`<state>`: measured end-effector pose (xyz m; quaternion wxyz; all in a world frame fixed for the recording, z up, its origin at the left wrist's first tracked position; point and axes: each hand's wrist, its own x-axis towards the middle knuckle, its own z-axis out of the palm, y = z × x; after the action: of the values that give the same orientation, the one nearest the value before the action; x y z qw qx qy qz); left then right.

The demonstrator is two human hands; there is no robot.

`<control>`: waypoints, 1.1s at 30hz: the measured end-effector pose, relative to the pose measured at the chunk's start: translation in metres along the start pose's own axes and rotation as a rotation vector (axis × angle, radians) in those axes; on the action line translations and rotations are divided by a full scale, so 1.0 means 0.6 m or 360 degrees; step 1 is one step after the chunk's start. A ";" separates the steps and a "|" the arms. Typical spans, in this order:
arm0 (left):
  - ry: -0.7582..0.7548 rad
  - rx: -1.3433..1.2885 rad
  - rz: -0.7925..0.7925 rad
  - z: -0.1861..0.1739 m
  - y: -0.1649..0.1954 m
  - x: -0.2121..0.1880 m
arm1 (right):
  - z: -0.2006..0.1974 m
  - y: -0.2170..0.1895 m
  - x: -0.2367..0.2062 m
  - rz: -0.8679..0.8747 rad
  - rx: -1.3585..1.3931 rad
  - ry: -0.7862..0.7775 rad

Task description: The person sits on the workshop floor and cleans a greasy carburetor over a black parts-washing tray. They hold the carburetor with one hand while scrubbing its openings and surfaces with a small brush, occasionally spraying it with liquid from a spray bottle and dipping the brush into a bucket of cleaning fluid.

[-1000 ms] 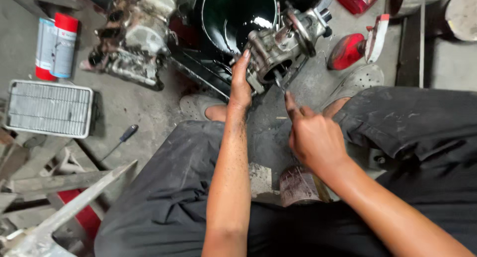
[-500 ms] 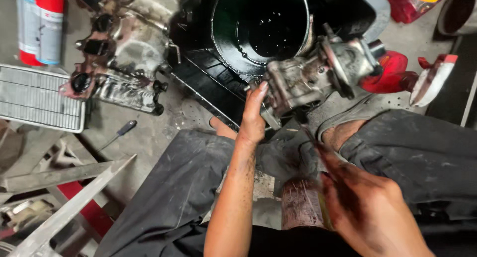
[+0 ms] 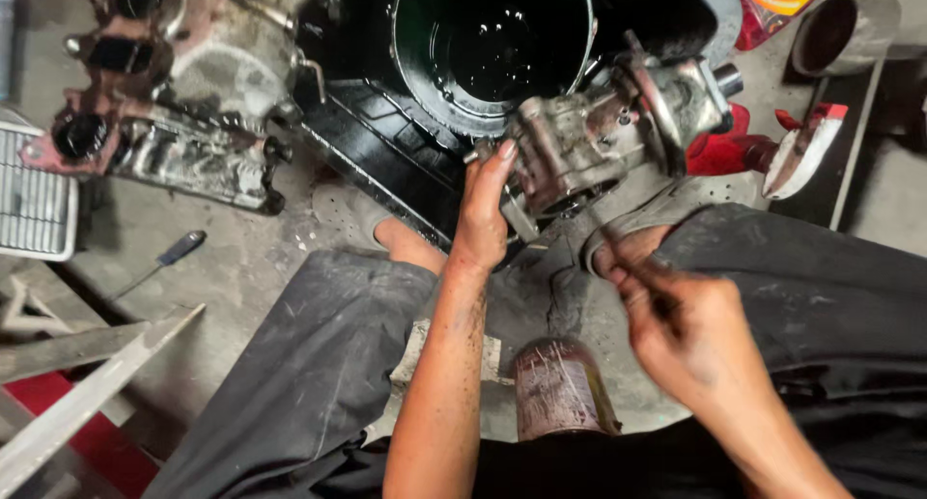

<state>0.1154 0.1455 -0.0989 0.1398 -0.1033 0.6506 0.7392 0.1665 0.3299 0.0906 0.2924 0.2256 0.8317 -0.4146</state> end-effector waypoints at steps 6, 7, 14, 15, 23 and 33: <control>0.0021 -0.0066 0.0159 0.005 0.003 0.008 | -0.003 -0.029 -0.009 -0.0679 0.0032 0.0101; 0.0019 0.0185 0.0326 0.006 0.003 0.009 | -0.003 -0.030 -0.010 -0.0864 0.0096 0.0116; 0.0001 0.0205 0.0407 0.017 0.024 0.013 | 0.006 -0.032 -0.013 -0.0556 -0.0198 0.0123; 0.0042 0.0016 0.0224 0.019 0.031 0.011 | 0.007 -0.036 -0.013 -0.0419 -0.0321 0.0145; 0.0005 -0.0375 -0.0026 0.020 0.075 0.018 | 0.007 -0.046 -0.016 -0.0456 -0.0252 0.0200; -0.0010 -0.0378 0.0006 0.023 0.059 0.025 | -0.001 0.003 -0.013 -0.0503 0.0014 0.0035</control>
<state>0.0899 0.1561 -0.0690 0.1272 -0.1156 0.5582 0.8117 0.1734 0.3301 0.0951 0.2133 0.0977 0.8583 -0.4565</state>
